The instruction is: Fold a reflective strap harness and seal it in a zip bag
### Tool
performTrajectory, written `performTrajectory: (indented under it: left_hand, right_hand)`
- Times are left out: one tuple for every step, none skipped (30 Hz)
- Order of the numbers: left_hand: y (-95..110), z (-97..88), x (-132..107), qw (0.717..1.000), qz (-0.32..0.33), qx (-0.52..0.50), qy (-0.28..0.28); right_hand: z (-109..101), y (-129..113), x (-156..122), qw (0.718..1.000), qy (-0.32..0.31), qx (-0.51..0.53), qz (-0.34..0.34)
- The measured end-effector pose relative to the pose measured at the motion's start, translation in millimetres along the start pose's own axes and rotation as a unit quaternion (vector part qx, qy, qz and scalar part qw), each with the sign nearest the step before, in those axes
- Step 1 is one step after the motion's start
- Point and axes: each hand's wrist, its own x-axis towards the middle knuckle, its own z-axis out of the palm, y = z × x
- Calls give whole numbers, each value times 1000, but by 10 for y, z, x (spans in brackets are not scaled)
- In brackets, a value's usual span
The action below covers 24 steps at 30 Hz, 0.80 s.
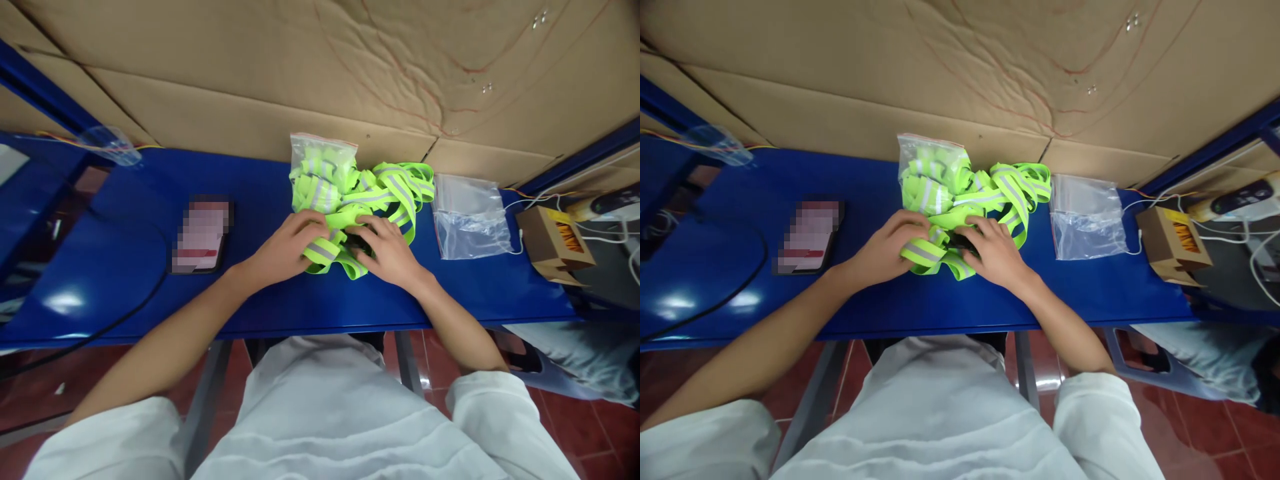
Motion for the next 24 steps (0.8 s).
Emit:
performTrajectory:
  left_hand:
    - [34,-87,20,997,-19,-33,-68]
    - [82,-171,43,989,-22,-66,-134]
    - [143,-238,69,980,-14,-96,-171]
    - [215,-279,95,979,-9,-114,-171]
    - [291,-286,119,985,-16,-113,-128]
    - [367,-259,139,994,-39,-80,-57]
    - [435,-202,154,997,-66,-26,9]
    - [490,-123,162,995,-84,25,37]
    - [526,-35,163,993,-98,58,36]
    - [543,51,159,990,-115,73,29]
    - [541,126,149,989,-129,74,10]
    - [522,186,137,988,-142,63,-9]
    - [490,227,123,987,-153,46,-23]
    - [451,253,110,986,-160,31,-36]
    - [409,266,98,985,-165,21,-44]
    - [370,271,88,985,-167,16,-49]
    - [336,271,81,984,-167,16,-53]
    - [312,270,77,984,-165,17,-58]
    - [298,269,76,984,-165,13,-63]
    - [297,268,77,984,-167,2,-67]
    - [308,266,81,982,-174,-14,-67]
    - [328,264,87,980,-186,-32,-63]
    - [356,260,92,977,-201,-42,-54]
    - [387,254,97,975,-214,-43,-41]
  right_hand:
    - [34,-4,9,1000,10,-22,0]
    - [62,-14,12,998,24,-50,-2]
    - [84,-33,8,996,41,-82,-7]
    - [101,-60,-3,992,61,-113,-15]
    - [113,-95,-21,987,82,-139,-26]
    - [123,-136,-44,982,101,-155,-40]
    - [130,-178,-70,979,115,-161,-52]
    - [135,-217,-96,978,122,-160,-58]
    - [140,-250,-119,979,124,-153,-57]
    - [144,-274,-138,981,121,-142,-51]
    - [147,-289,-150,984,115,-130,-42]
    - [148,-295,-153,986,108,-120,-33]
    - [148,-295,-147,988,104,-114,-26]
    - [146,-288,-133,988,101,-113,-22]
    - [143,-278,-112,988,98,-117,-18]
    - [140,-263,-86,988,95,-123,-16]
    - [138,-245,-60,987,88,-130,-15]
    - [138,-224,-36,987,80,-136,-19]
    - [142,-200,-17,987,74,-142,-26]
    - [150,-176,-6,986,73,-147,-37]
    - [162,-154,-5,985,76,-150,-49]
    - [178,-138,-12,983,83,-151,-60]
    - [196,-128,-28,982,90,-149,-69]
    - [213,-128,-48,982,97,-145,-75]
